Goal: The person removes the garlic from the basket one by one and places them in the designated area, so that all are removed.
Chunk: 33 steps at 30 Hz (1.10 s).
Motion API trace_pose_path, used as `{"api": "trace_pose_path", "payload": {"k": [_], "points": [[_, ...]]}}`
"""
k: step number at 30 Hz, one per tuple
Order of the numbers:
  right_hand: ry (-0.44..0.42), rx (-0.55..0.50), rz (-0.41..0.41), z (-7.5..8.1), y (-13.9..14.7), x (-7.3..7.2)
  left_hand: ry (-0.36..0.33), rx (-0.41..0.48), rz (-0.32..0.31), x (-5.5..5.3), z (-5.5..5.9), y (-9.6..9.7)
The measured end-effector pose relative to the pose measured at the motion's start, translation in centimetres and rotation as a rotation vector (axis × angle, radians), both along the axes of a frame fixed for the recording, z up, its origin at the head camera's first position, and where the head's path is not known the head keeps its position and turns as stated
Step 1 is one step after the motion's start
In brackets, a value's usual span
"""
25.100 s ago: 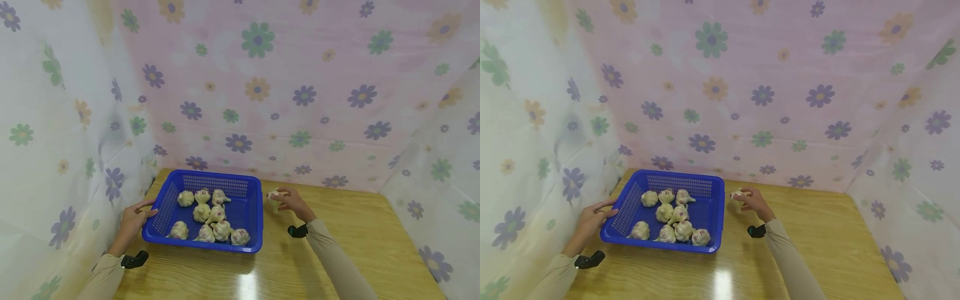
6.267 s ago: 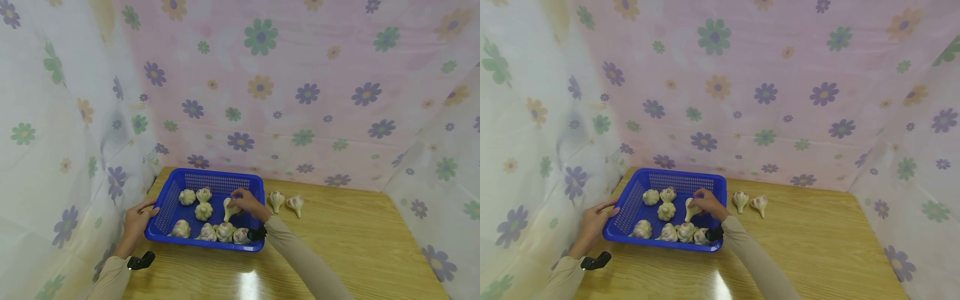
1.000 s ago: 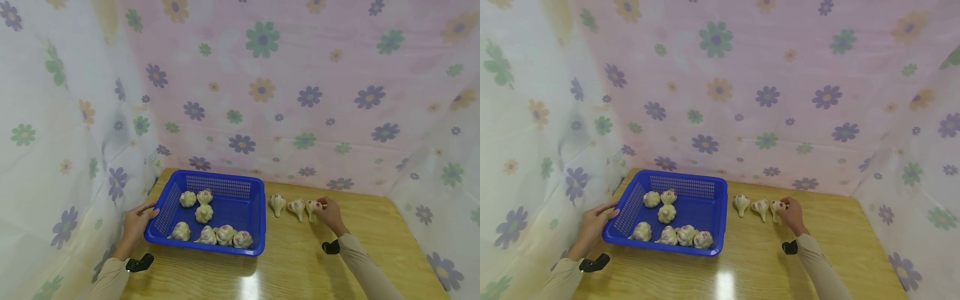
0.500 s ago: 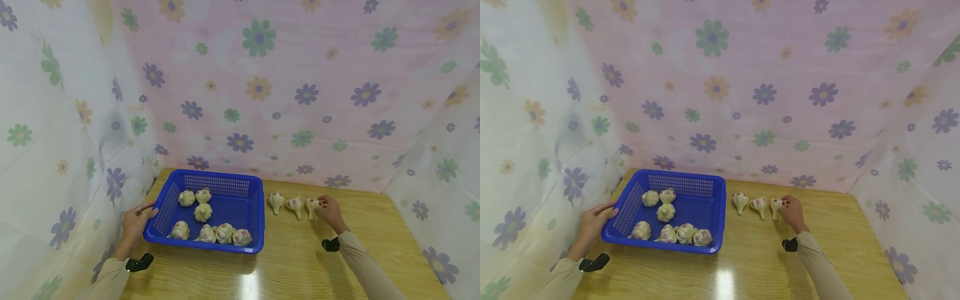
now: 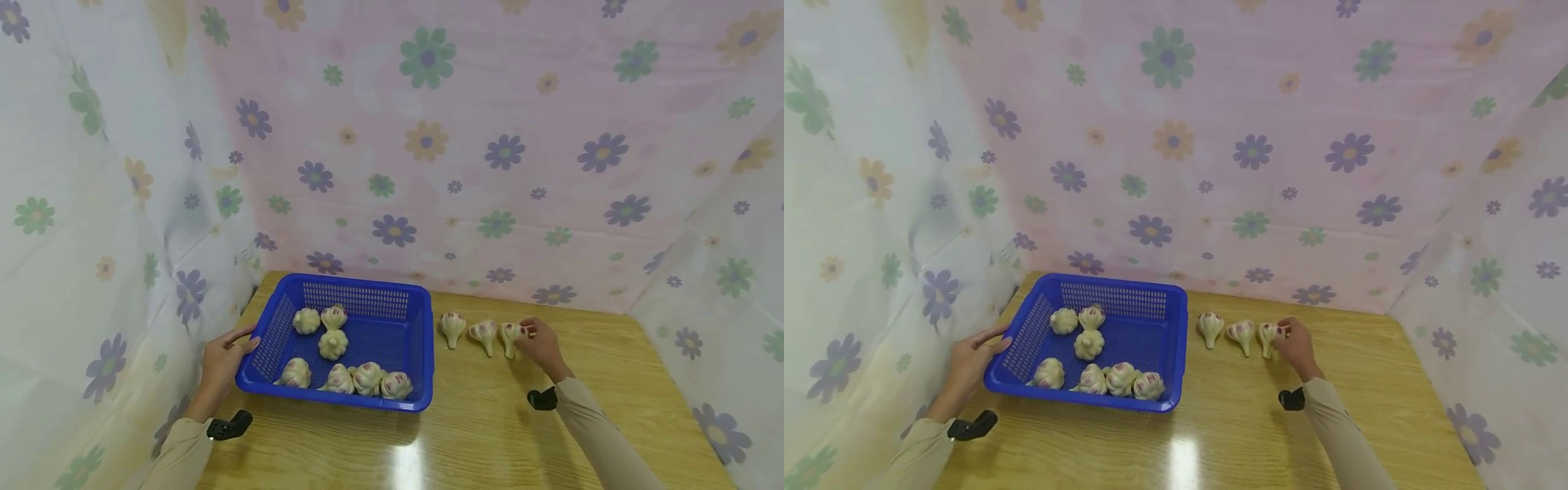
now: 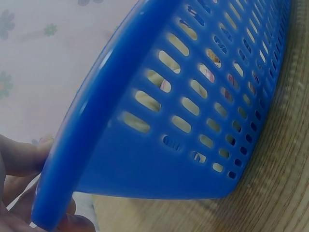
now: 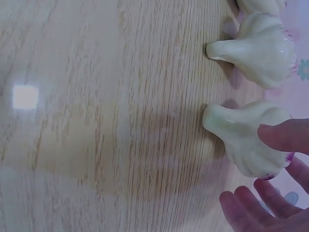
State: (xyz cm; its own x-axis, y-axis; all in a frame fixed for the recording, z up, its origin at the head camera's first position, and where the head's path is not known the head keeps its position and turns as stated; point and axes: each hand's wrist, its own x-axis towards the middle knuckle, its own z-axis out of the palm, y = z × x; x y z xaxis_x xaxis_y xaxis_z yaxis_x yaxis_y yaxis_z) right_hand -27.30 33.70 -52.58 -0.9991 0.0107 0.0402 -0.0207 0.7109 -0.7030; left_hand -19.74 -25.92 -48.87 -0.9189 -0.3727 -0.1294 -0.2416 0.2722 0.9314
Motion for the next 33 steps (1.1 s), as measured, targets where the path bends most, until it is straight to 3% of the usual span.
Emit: {"api": "trace_pose_path", "payload": {"k": [11,19,33], "points": [[0.013,0.002,-0.006,1.9,-0.4,0.7,0.02,0.021,0.005,-0.2,0.0,0.1],[-0.007,-0.042,0.056,4.1,-2.8,1.6,0.019,-0.006,0.009,0.0,-0.3,-0.1],[0.01,-0.122,0.296,5.8,-8.2,1.6,0.016,0.007,0.003,0.0,0.0,-0.1]]}}
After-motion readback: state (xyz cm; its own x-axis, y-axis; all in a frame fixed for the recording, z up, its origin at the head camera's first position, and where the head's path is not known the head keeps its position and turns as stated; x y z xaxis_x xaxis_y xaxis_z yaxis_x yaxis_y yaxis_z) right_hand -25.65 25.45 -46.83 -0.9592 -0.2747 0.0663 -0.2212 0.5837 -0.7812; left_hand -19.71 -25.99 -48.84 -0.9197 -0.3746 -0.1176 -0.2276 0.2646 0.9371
